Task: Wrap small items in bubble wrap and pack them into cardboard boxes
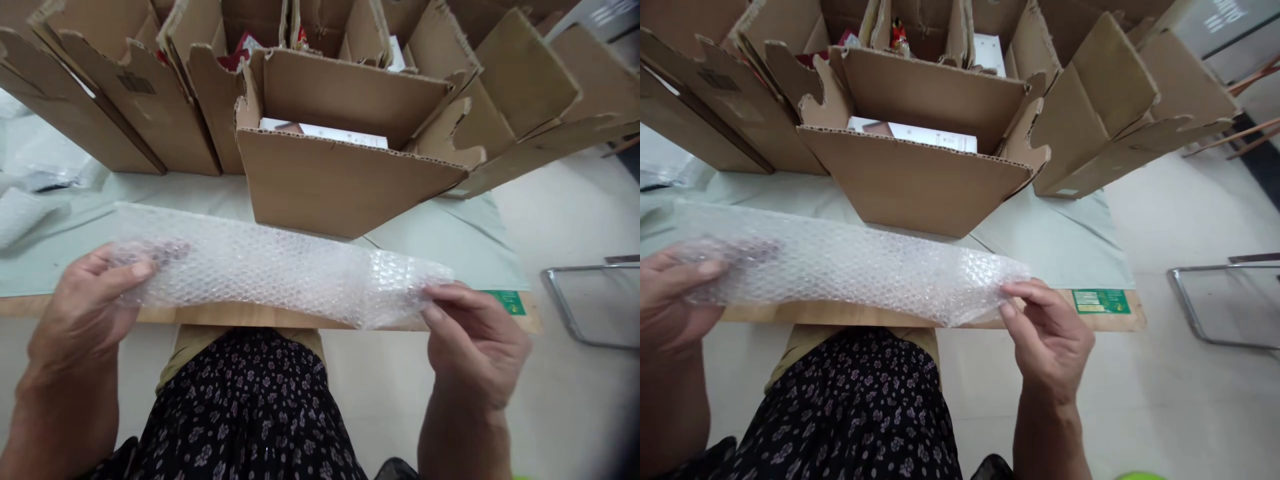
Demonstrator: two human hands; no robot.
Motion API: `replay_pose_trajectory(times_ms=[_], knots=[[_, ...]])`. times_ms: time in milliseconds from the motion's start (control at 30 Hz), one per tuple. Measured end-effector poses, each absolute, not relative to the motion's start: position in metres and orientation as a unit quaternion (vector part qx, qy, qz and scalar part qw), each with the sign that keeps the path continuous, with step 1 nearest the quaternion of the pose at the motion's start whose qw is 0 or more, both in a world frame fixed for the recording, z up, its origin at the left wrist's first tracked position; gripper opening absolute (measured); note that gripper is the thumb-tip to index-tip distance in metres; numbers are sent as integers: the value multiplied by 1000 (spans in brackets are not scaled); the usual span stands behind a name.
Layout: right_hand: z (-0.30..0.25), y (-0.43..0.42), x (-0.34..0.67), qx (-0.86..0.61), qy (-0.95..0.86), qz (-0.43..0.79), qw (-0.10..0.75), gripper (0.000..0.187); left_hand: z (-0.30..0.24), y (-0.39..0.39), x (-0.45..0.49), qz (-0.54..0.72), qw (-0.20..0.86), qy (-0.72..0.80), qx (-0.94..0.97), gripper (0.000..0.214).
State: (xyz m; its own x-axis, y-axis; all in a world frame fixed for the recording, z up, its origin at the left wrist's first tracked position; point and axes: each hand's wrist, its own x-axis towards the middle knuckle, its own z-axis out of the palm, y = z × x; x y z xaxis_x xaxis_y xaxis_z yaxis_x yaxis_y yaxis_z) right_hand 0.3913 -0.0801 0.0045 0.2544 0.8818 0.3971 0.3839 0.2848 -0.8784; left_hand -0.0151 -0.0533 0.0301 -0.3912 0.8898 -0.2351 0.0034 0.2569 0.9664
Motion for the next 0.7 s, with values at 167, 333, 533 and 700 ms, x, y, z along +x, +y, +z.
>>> replay_pose_trajectory(times_ms=[167,333,533,700], knots=[[-27,-45,377,-588,-630,199,467,15,20,-34,-28,381,281,767,432,17],[-58,-28,375,-624,-697,68,347,27,-24,-34,-41,153,114,763,617,23],[-34,-24,394,-661,-634,97,389,26,-13,-32,-34,219,42,723,654,62],[-27,22,387,-611,-636,216,421,59,2,24,31,339,184,605,696,81]])
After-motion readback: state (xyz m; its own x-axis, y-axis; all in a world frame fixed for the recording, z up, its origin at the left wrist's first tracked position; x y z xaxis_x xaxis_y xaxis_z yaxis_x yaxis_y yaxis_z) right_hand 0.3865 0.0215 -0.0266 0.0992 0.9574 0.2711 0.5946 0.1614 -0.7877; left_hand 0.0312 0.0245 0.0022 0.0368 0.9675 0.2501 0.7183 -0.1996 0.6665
